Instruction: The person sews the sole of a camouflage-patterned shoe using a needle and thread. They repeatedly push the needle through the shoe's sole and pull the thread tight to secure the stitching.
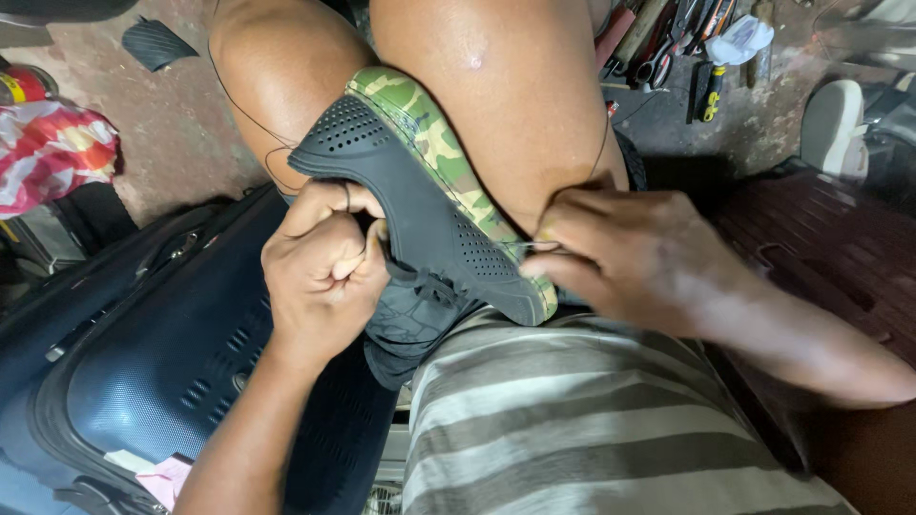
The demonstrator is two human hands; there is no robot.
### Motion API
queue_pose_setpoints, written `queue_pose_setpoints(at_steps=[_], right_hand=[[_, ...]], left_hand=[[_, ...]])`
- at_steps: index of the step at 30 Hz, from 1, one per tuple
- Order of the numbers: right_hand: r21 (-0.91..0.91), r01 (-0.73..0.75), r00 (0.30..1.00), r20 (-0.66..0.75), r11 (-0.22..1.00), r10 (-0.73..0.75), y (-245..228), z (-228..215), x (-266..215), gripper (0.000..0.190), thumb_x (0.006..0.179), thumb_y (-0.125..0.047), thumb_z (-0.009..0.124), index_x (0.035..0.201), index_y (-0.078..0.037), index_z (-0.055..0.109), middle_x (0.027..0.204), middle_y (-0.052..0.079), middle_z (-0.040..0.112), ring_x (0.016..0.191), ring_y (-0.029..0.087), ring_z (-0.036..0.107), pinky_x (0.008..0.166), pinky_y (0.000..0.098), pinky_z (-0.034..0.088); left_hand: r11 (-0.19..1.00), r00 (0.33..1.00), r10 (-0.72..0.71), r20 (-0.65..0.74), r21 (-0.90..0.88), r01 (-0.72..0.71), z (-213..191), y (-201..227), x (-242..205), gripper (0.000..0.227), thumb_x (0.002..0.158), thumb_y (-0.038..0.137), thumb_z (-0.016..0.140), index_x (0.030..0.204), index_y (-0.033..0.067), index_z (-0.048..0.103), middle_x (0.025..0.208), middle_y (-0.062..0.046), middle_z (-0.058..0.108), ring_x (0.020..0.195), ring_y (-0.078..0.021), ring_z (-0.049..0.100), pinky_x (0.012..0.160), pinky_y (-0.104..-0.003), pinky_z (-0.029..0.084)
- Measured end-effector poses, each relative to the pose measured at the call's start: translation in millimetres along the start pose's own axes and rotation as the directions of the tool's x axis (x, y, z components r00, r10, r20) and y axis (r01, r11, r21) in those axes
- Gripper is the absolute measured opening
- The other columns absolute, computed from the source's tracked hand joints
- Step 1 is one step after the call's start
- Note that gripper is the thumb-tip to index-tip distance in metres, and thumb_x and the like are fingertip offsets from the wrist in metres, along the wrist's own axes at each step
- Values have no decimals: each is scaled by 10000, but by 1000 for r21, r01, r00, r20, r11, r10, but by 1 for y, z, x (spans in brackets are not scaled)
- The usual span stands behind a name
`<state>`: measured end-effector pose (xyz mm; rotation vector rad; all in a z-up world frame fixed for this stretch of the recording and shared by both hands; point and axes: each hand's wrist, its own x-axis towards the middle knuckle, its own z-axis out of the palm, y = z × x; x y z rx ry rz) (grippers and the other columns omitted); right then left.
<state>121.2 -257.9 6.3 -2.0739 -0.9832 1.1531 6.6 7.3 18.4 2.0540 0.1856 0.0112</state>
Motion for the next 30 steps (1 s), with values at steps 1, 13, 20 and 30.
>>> queue_pose_setpoints(at_steps=[1, 13, 20, 30], right_hand=[[61, 50, 998, -38, 997, -47, 7, -2, -1, 266, 989, -317, 627, 907, -73, 697, 792, 46, 716, 485, 136, 629, 410, 326, 510], [848, 300, 953, -289, 437, -93, 0, -10, -1, 216, 1092, -226, 464, 964, -75, 549, 1016, 145, 698, 710, 100, 595, 556, 206, 470], [851, 343, 938, -293, 398, -184, 2, 7, 2, 219, 1188, -194, 412, 1009, -94, 489, 882, 40, 597, 678, 88, 567, 617, 248, 484], [722, 266, 963, -222, 639, -150, -9, 16, 18, 219, 1149, -167, 491, 954, -67, 491, 828, 16, 471, 679, 76, 428, 626, 248, 395]], left_hand=[[999, 1000, -25, -13, -43, 25, 2, 1, -1, 349, 920, -108, 646, 759, 25, 367, 1034, -140, 662, 736, -174, 591, 652, -242, 475], [946, 900, -141, 413, 324, -1, -26, 17, 27, 239, 787, -28, 637, 1025, -16, 625, 1051, -206, 633, 864, -409, 660, 738, -471, 542], [937, 876, -165, 453, 350, -5, -24, 8, 38, 155, 789, 19, 712, 944, 23, 699, 909, -167, 688, 756, -351, 698, 741, -454, 556], [994, 895, -70, 441, 108, 24, -23, -15, 39, 188, 651, -51, 716, 790, 56, 648, 731, -68, 652, 655, -241, 670, 605, -353, 512]])
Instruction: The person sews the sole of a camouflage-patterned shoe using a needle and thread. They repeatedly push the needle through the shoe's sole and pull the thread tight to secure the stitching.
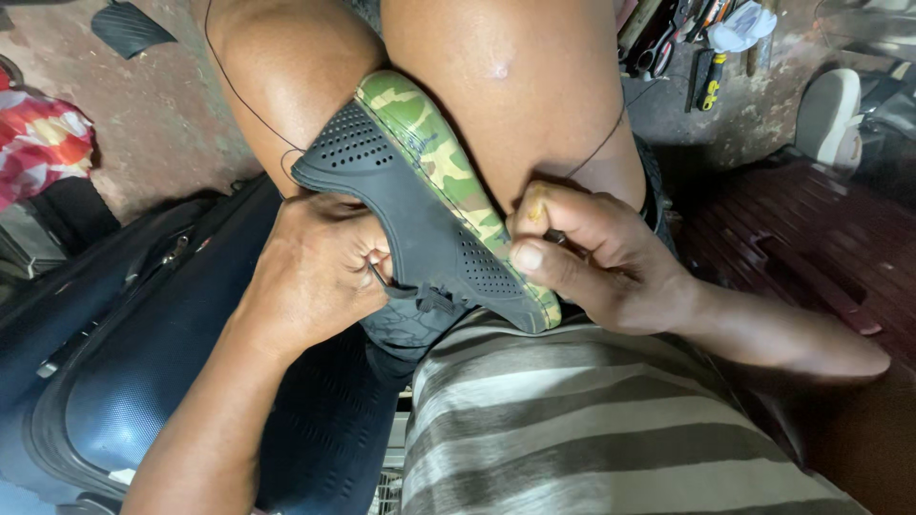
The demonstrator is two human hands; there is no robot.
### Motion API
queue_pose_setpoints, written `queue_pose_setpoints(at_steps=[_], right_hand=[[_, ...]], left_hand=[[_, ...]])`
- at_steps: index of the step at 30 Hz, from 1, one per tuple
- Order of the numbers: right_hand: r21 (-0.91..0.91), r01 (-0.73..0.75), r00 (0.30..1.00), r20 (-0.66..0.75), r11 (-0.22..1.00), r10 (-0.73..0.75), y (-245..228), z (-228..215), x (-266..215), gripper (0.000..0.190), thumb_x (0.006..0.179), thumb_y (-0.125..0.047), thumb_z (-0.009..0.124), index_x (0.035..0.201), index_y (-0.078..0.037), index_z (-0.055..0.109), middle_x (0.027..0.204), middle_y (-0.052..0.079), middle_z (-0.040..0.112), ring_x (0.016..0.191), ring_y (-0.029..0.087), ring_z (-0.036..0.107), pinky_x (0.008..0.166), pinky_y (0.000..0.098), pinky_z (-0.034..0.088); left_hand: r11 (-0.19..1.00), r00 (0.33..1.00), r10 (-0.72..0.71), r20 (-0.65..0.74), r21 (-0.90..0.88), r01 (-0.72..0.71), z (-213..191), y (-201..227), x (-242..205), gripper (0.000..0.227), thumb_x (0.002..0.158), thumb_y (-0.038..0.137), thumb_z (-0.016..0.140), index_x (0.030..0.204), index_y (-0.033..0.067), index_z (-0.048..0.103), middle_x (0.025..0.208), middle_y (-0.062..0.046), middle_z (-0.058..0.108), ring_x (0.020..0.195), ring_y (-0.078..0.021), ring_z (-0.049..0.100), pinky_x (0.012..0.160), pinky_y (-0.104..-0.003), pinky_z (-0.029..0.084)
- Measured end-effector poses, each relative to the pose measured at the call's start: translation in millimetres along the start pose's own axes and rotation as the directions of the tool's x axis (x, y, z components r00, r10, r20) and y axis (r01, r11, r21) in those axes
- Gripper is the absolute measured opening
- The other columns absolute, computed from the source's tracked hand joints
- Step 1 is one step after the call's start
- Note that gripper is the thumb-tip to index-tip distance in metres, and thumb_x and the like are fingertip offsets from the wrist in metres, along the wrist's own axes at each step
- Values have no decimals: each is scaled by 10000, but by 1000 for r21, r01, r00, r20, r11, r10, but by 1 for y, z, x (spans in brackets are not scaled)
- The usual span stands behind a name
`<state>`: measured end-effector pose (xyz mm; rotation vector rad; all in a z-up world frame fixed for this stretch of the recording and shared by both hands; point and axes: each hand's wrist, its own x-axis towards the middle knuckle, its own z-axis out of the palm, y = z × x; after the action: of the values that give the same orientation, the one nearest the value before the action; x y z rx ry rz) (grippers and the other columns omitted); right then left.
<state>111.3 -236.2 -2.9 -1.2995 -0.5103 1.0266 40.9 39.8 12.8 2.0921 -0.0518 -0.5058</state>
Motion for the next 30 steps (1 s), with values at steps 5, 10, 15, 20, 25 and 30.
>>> queue_pose_setpoints(at_steps=[5, 10, 15, 20, 25, 30], right_hand=[[147, -6, 991, -133, 989, 26, 4, -1, 0, 216, 1111, -181, 501, 919, -82, 507, 768, 0, 456, 595, 65, 374, 516, 234, 337], [365, -45, 989, -113, 930, 92, -1, -10, -4, 235, 1186, -195, 458, 981, -82, 478, 711, -12, 495, 566, 41, 438, 512, 217, 385], [250, 29, 984, -178, 968, 16, -3, -25, -12, 410, 1129, -332, 344, 977, -50, 601, 974, 81, 704, 603, 87, 572, 439, 191, 446], [-395, -4, 909, -384, 919, -161, -12, -45, -30, 311, 1117, -233, 415, 1079, -35, 651, 1189, 148, 661, 592, 75, 581, 518, 219, 489], [-684, 80, 985, -58, 725, -163, -7, -36, -43, 172, 1023, -65, 610, 1130, -58, 745, 968, 109, 764, 682, 116, 714, 492, 222, 530], [-671, 40, 995, -43, 741, -92, -6, -18, -40, 295, 874, -30, 688, 1159, -57, 761, 868, 81, 772, 602, 141, 698, 490, 292, 570]], left_hand=[[999, 1000, -14, 27, -43, 15, -2, -8, -3, 170, 660, -86, 671, 743, 56, 626, 672, -64, 619, 607, -240, 639, 582, -360, 486], [1000, 1000, -23, -5, -9, 23, -7, -2, 0, 124, 718, -48, 650, 776, 53, 607, 716, -89, 624, 653, -259, 635, 618, -373, 483], [988, 989, -136, 55, -62, 139, -17, 25, -3, 278, 843, 18, 665, 1106, 72, 592, 829, -152, 600, 727, -287, 580, 647, -388, 474], [756, 878, -429, 212, -448, 478, 4, 46, -9, 322, 881, 180, 750, 1169, 52, 683, 924, 16, 736, 794, -32, 621, 699, -253, 575], [686, 832, -511, 216, -481, 546, 29, 48, -6, 228, 942, 193, 704, 1090, 27, 755, 960, 2, 773, 865, -51, 652, 798, -249, 562], [682, 863, -475, 174, -546, 486, 36, 43, -11, 205, 962, 166, 693, 1092, 19, 754, 986, -5, 771, 889, -55, 650, 816, -248, 559]])
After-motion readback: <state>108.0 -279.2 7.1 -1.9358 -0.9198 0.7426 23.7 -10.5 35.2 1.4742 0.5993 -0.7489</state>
